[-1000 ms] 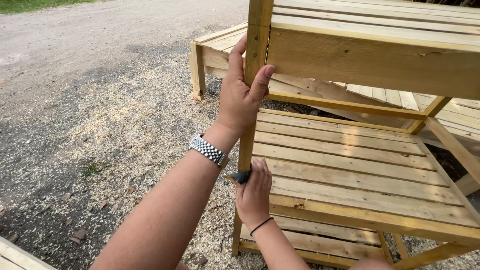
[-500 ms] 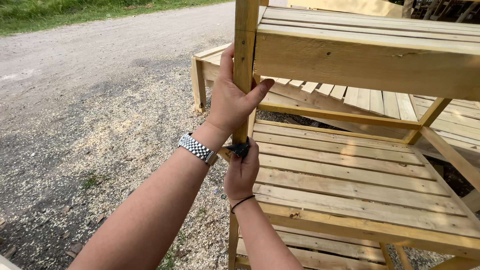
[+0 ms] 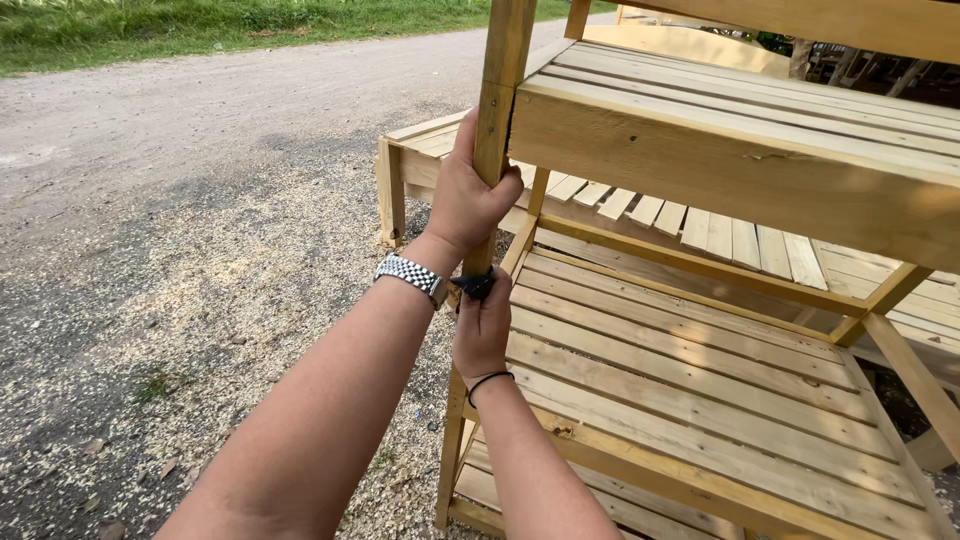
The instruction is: The person sands the slatted surface and vertical frame of a wooden shelving unit using a sanding block. They move the block back and forth across the slats and then along the side post, generating sawdust.
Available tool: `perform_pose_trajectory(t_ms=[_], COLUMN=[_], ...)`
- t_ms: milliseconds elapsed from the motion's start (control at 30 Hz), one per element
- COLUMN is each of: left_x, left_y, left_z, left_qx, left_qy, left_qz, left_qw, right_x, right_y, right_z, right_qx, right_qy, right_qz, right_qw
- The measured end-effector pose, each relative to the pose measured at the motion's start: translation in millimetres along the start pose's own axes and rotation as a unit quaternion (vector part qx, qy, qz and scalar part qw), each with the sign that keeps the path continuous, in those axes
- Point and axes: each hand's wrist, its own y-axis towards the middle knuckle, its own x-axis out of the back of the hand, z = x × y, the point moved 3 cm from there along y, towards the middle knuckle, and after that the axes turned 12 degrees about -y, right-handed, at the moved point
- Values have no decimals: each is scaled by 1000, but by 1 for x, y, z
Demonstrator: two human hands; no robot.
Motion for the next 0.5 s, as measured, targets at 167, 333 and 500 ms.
perform_pose_trajectory(t_ms=[167, 333, 500], left_x=[50, 53, 39], left_y=[-28, -20, -22], left_z=[15, 38, 46], left_qx=[97, 123, 94], left_qy=[8, 24, -28], left_qz=[-16, -34, -41], left_qw=[995, 991, 994], right_x=[-35, -51, -44], right_y=[-29, -57, -39], right_z=[-9, -31, -20], right_qx=[34, 9, -56], right_qy=[-57, -366, -392], right_qz=[45, 36, 50], right_qw=[997, 930, 917])
